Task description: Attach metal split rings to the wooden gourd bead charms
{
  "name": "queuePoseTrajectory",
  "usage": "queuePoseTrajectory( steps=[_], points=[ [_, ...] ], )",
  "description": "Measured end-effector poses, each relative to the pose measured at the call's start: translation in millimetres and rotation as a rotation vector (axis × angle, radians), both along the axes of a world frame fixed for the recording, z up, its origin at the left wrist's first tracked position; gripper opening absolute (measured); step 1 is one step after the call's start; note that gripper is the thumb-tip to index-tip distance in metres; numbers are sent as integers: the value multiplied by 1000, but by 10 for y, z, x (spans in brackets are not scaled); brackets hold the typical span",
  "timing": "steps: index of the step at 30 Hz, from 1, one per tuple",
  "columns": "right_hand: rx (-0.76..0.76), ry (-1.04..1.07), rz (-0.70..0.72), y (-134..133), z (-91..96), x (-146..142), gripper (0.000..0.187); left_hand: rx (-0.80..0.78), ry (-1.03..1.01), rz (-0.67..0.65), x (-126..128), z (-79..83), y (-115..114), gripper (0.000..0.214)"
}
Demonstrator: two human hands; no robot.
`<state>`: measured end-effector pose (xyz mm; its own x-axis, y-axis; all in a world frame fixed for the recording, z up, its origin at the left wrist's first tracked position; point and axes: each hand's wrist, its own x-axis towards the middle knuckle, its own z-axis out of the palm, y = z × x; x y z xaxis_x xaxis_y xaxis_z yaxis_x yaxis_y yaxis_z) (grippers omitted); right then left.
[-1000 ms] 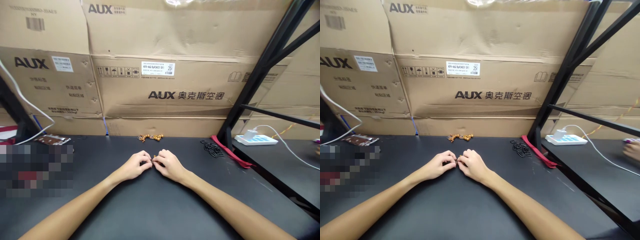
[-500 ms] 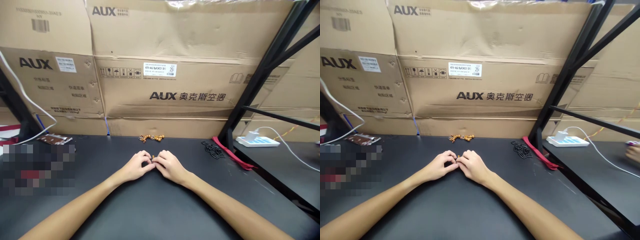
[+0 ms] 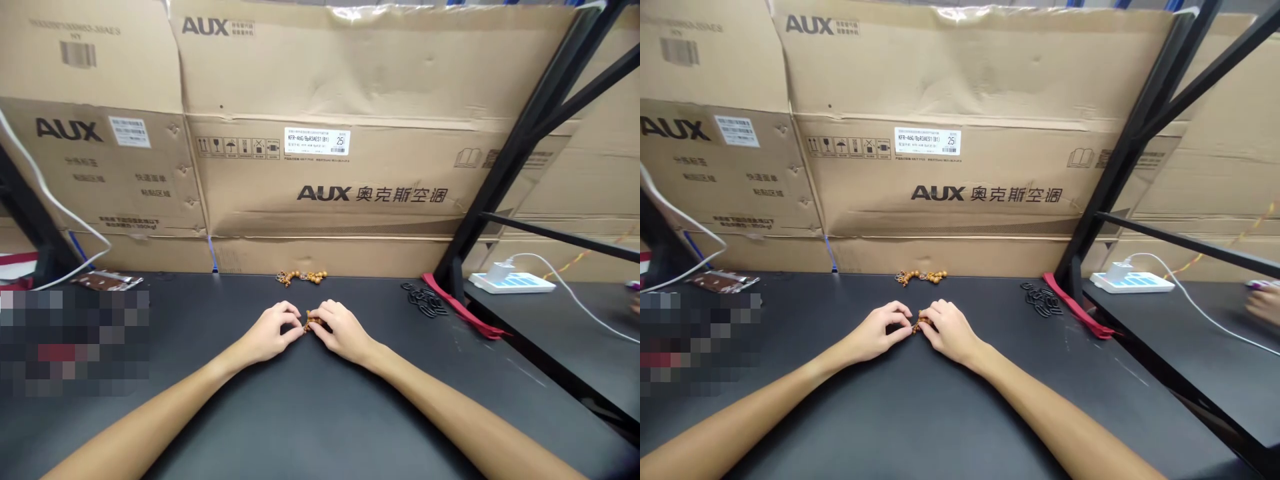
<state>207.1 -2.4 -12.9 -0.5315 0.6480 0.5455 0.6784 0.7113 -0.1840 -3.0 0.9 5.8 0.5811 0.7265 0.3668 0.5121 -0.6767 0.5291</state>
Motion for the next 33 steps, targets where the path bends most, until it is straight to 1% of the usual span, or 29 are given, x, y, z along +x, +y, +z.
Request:
queuePoseTrajectory(
  steps=[4,6,8,12,14,16,21,23,25,28,30,33],
  points=[
    [-20,40,124,-42,34,-15,12,17,16,4,13,-14,-14,15],
    [-24,52,153,-51,44,-19,12,41,14,1,12,-22,-12,15],
    [-17,48,138,-45,43,-18,13,57,6,1,6,-27,-4,16],
    [-11,9,25,-5,9,-1,13,57,-4,11,-8,-20,11,17],
    [-24,2,-8,7,-3,7,13,65,4,15,-10,-18,12,18],
    [-35,9,4,1,3,9,12,75,19,17,-9,-23,9,18],
    [-45,59,123,-54,58,-9,13,117,49,12,-8,-59,2,15],
    [-48,62,141,-61,62,-12,12,127,52,4,-12,-72,6,14],
    [-41,45,115,-46,52,-7,12,126,50,-1,-17,-81,13,16],
    [-33,23,24,-5,24,13,13,126,50,-7,-20,-85,23,17],
    [-39,23,-10,15,12,27,13,130,55,-9,-19,-84,21,17],
    [-57,32,31,10,13,35,13,138,66,-7,-16,-77,0,16]
  ],
)
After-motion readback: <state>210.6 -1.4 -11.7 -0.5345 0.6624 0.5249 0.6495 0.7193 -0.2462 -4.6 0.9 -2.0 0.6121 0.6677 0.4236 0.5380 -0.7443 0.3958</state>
